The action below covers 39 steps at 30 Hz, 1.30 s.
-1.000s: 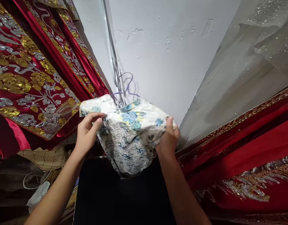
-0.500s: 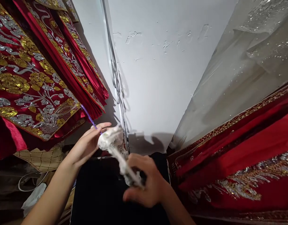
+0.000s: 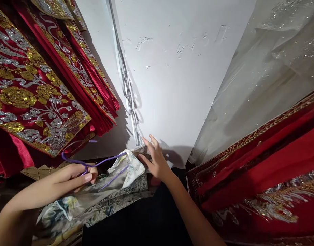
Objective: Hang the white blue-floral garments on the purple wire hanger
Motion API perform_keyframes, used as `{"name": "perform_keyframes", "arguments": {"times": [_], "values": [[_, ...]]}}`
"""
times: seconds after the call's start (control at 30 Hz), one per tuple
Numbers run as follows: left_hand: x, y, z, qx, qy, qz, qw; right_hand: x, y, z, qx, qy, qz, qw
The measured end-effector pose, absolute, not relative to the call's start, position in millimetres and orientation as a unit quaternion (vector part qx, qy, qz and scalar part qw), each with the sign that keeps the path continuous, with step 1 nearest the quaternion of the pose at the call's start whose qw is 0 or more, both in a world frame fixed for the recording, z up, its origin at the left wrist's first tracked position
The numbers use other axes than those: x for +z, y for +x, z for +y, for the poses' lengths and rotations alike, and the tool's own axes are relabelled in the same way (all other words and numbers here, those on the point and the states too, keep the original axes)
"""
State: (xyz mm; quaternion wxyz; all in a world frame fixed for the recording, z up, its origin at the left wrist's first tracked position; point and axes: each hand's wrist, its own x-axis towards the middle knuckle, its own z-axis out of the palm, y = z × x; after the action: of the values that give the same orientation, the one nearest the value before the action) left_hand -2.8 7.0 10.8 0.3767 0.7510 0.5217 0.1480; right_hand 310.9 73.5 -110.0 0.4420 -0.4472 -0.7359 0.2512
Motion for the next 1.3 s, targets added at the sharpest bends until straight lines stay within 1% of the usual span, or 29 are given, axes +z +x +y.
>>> {"name": "perform_keyframes", "arguments": {"times": [0.07, 0.17, 0.27, 0.4, 0.43, 0.47, 0.53, 0.6, 0.67, 0.73, 0.8, 0.93, 1.1, 1.17, 1.3], "values": [[12.3, -11.1, 10.6, 0.172, 0.787, 0.527, 0.272, -105.5, 310.6, 74.4, 0.289, -0.417, -0.746, 0.431], [8.0, -15.7, 21.6, 0.252, 0.781, 0.552, 0.148, -95.9, 313.8, 72.5, 0.357, -0.388, -0.737, 0.423], [0.7, -10.1, 34.9, 0.365, 0.746, 0.555, 0.048, -82.5, 313.9, 75.6, 0.39, -0.382, -0.678, 0.492], [-11.9, 4.7, 44.8, 0.543, 0.671, 0.491, -0.12, -53.1, 309.7, 99.5, 0.456, -0.388, -0.556, 0.576], [-16.9, 9.1, 44.9, 0.574, 0.656, 0.469, -0.146, -45.1, 309.9, 108.0, 0.461, -0.386, -0.529, 0.599], [-22.8, 13.9, 44.4, 0.585, 0.657, 0.452, -0.15, -37.8, 311.2, 116.4, 0.458, -0.381, -0.506, 0.623], [-36.9, 25.0, 42.9, 0.55, 0.704, 0.441, -0.092, -27.0, 316.9, 130.1, 0.433, -0.367, -0.471, 0.675], [-51.8, 37.2, 43.0, 0.456, 0.757, 0.467, 0.017, -23.1, 326.1, 136.5, 0.405, -0.365, -0.438, 0.715], [-64.9, 48.3, 46.0, 0.352, 0.785, 0.496, 0.118, -26.4, 336.6, 134.0, 0.383, -0.375, -0.412, 0.736], [-75.1, 57.0, 50.4, 0.273, 0.801, 0.501, 0.179, -35.5, 346.1, 124.0, 0.372, -0.395, -0.392, 0.743], [-83.0, 63.6, 54.4, 0.243, 0.804, 0.502, 0.205, -47.8, 352.7, 110.3, 0.364, -0.424, -0.373, 0.74], [-100.3, 75.9, 57.4, 0.235, 0.784, 0.525, 0.236, -70.9, 356.1, 89.1, 0.362, -0.468, -0.359, 0.722], [-138.1, 90.0, 53.4, 0.163, 0.782, 0.545, 0.253, -87.5, 354.2, 96.5, 0.361, -0.47, -0.354, 0.723], [-155.0, 94.4, 48.6, 0.171, 0.763, 0.565, 0.263, -98.0, 355.1, 100.3, 0.297, -0.5, -0.338, 0.74], [-175.2, 102.0, 35.0, 0.265, 0.722, 0.555, 0.316, -141.9, 346.5, 81.8, 0.048, -0.538, -0.285, 0.792]]}}
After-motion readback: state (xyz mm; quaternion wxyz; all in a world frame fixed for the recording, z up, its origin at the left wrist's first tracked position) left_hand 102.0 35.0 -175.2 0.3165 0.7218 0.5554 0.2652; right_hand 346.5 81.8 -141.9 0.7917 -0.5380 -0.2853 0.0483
